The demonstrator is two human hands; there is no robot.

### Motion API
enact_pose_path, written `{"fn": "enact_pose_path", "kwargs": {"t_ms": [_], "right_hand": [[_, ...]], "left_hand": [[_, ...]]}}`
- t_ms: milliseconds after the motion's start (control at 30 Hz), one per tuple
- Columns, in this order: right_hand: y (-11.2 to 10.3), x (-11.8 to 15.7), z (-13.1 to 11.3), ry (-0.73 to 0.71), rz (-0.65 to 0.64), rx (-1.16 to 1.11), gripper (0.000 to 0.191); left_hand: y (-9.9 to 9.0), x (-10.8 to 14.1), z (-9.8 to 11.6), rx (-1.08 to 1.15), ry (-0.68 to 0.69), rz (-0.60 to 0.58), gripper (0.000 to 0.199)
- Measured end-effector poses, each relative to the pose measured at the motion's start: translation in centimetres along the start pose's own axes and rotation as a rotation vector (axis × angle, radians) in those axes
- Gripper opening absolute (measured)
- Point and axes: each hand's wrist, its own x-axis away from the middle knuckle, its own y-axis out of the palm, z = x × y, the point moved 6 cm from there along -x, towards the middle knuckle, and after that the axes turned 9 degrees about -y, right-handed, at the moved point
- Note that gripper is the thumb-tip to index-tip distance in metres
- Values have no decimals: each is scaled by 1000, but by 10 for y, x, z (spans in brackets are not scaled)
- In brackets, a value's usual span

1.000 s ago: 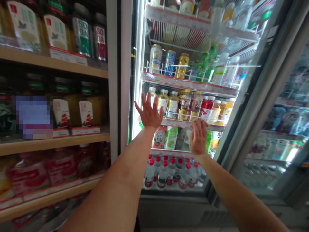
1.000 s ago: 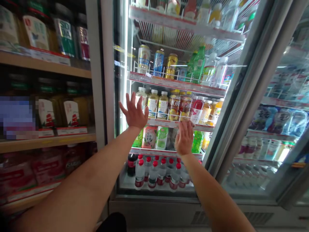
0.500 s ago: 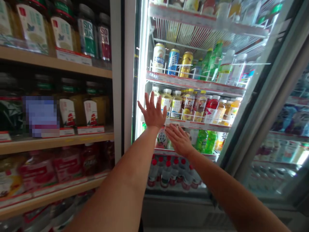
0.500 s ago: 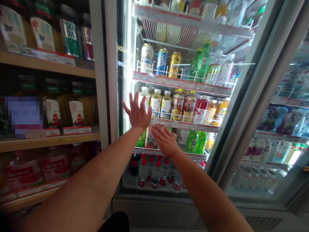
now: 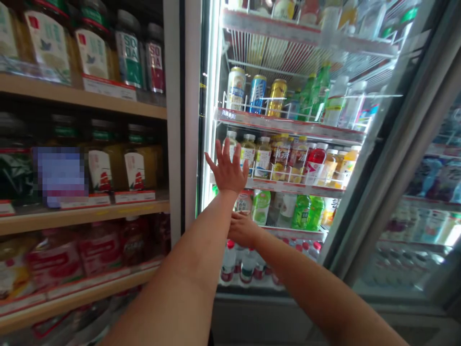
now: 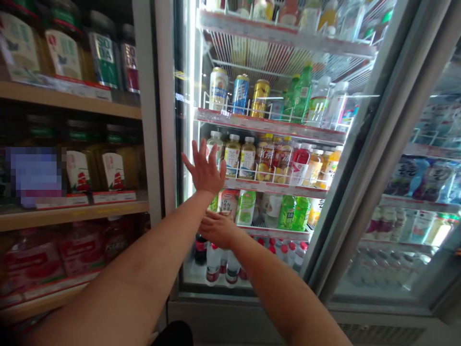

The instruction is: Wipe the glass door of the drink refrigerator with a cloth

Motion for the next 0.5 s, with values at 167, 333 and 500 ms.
{"fn": "enact_pose_path", "kwargs": {"t_ms": [167, 333, 500], "right_hand": [[-43, 43, 34, 90, 51, 109, 38], [-91, 79, 66, 212, 20, 212, 53], [-142, 89, 124, 563, 202, 404, 56]], "left_hand": [[1, 0, -2, 8, -3, 8, 53], [4, 0, -2, -14, 19, 19, 53], [4, -1, -2, -39, 19, 16, 54]]}}
